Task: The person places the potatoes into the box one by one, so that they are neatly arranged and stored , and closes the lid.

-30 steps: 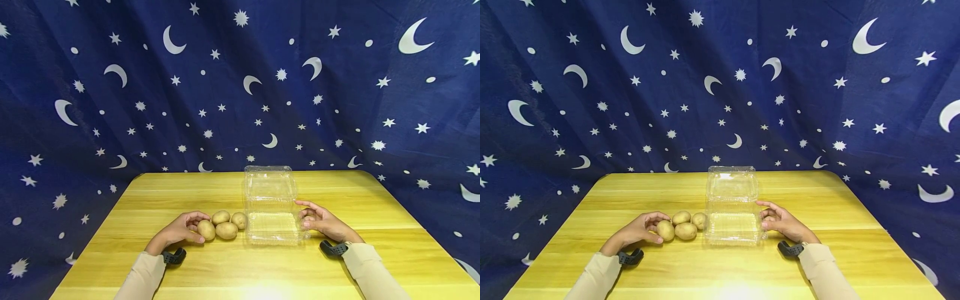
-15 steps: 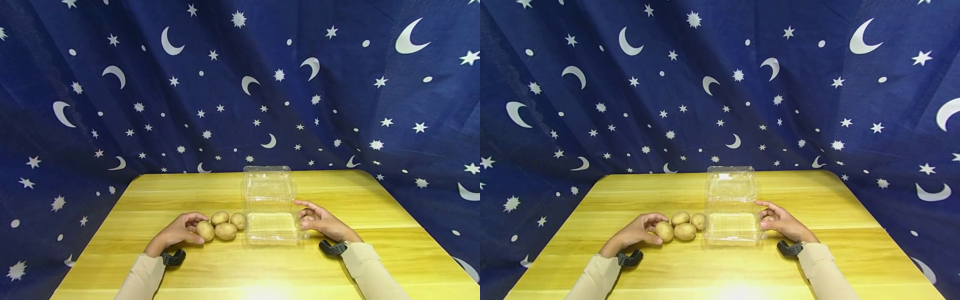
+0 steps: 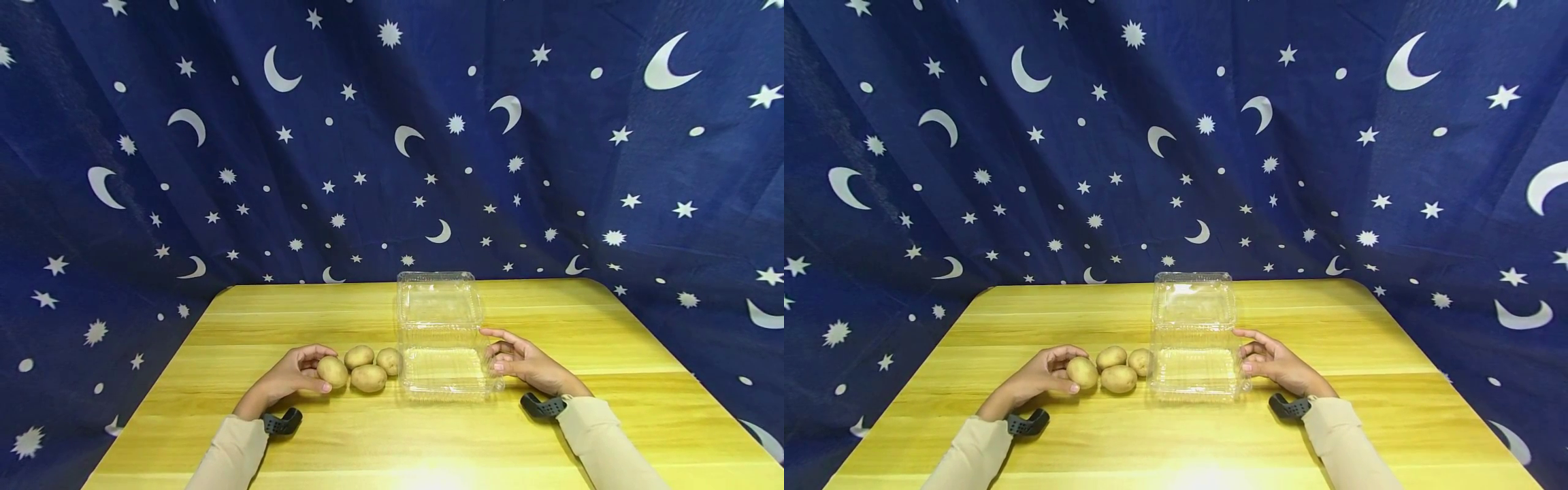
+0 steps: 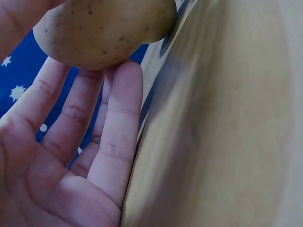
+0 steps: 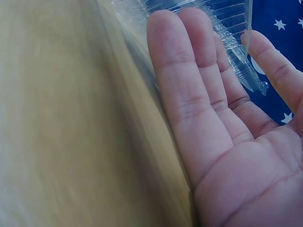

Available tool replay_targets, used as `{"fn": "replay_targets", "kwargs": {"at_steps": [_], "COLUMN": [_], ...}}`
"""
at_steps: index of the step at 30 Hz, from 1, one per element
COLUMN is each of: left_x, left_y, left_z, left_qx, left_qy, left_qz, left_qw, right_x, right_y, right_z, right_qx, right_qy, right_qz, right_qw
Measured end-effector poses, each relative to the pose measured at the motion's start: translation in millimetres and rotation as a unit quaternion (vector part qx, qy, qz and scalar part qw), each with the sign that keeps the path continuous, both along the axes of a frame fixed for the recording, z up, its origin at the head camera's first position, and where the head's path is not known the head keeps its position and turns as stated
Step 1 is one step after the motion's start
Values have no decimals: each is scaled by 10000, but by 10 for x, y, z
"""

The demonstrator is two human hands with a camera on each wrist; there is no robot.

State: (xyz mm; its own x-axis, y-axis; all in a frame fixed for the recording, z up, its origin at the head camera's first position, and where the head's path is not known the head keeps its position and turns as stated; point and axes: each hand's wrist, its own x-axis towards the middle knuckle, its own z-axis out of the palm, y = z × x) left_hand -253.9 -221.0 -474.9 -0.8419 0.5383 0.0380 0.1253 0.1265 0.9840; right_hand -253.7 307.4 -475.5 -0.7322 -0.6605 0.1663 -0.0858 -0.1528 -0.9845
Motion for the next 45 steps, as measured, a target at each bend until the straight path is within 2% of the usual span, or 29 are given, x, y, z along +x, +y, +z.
{"fn": "replay_targets", "kwargs": {"at_steps": [12, 19, 30, 45], "left_x": [9, 13, 37, 87], "left_y": [2, 38, 155, 363], "left_z": [16, 48, 144, 283], "left_qx": [-26, -28, -105, -115], "left_qy": [146, 313, 389, 595], "left_qz": [271, 466, 998, 1250], "left_qw": [9995, 9984, 9942, 9903], "right_x": [13, 6, 3, 12], "right_y": [12, 8, 1, 8], "right_z": [12, 1, 2, 10], "right_qx": [175, 130, -4, 85], "right_qy": [-86, 17, 53, -10], "right_qz": [-129, -74, -6, -85], "right_qw": [9997, 9999, 10000, 9999]}}
